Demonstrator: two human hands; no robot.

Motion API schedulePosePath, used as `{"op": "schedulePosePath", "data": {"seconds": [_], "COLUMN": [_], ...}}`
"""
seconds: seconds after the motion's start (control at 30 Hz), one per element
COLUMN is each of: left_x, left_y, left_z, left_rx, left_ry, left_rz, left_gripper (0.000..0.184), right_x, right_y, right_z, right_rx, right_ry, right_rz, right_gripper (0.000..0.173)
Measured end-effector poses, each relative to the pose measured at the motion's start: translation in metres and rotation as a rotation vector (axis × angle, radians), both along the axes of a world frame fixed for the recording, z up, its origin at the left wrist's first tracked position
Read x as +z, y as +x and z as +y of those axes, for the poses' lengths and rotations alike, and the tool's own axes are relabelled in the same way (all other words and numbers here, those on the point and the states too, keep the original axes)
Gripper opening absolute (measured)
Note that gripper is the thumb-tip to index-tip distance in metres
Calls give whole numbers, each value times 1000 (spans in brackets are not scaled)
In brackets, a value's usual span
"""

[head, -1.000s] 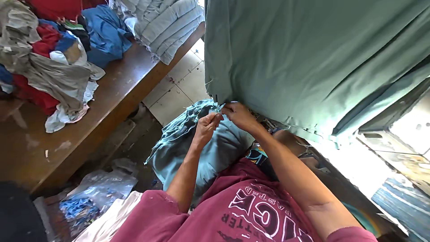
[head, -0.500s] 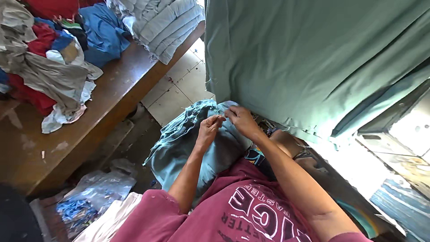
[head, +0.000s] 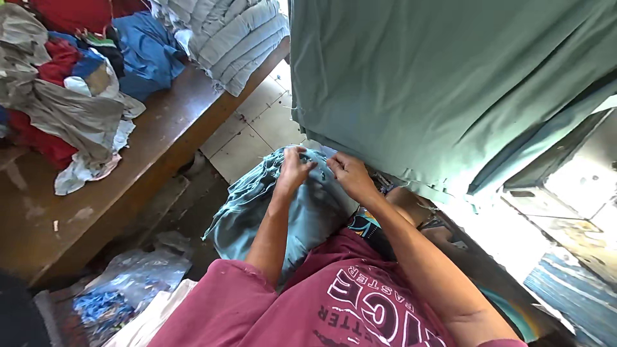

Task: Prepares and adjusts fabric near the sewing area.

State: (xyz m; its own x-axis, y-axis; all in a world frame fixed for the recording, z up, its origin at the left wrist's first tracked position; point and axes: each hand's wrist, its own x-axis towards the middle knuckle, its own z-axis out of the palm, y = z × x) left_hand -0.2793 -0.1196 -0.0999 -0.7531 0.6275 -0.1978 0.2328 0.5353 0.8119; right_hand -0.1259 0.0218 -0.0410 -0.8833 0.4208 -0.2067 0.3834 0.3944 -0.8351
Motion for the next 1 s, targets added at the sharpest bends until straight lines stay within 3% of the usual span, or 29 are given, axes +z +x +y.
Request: {"op": "schedulePosePath", "data": {"seconds": [0.07, 0.1, 0.13, 0.23, 0.37, 0.5, 0.67, 1.0], "left_x": [2, 0, -3, -18, -11, -13, -7, -20], "left_y": [-22, -30, -36, -44, -20, 0, 26, 31], "left_z": [20, 31, 40, 66, 71, 36, -27, -60], "left_rx": [108, 127, 111, 19, 47, -41, -138, -223], "left_ry": [200, 329, 461, 680, 674, 635, 460, 332], "left_rz": [-183, -308, -425, -588, -553, -423, -287, -259], "left_gripper": [100, 106, 97, 44, 27, 23, 24, 26], "right_x": [0, 0, 1, 5, 6, 3, -1, -7], "right_y": [1, 2, 3, 8, 18, 17, 7, -5], "right_z": [-4, -5, -7, -4, 9, 15, 14, 4], "right_rx": [34, 50, 65, 102, 97, 72, 77, 187], "right_ry": [-4, -14, -25, -45, -90, -125, -127, -121], "right_rz": [21, 30, 38, 43, 28, 48, 28, -65], "right_gripper": [36, 35, 34, 33, 33, 35, 35, 37]}}
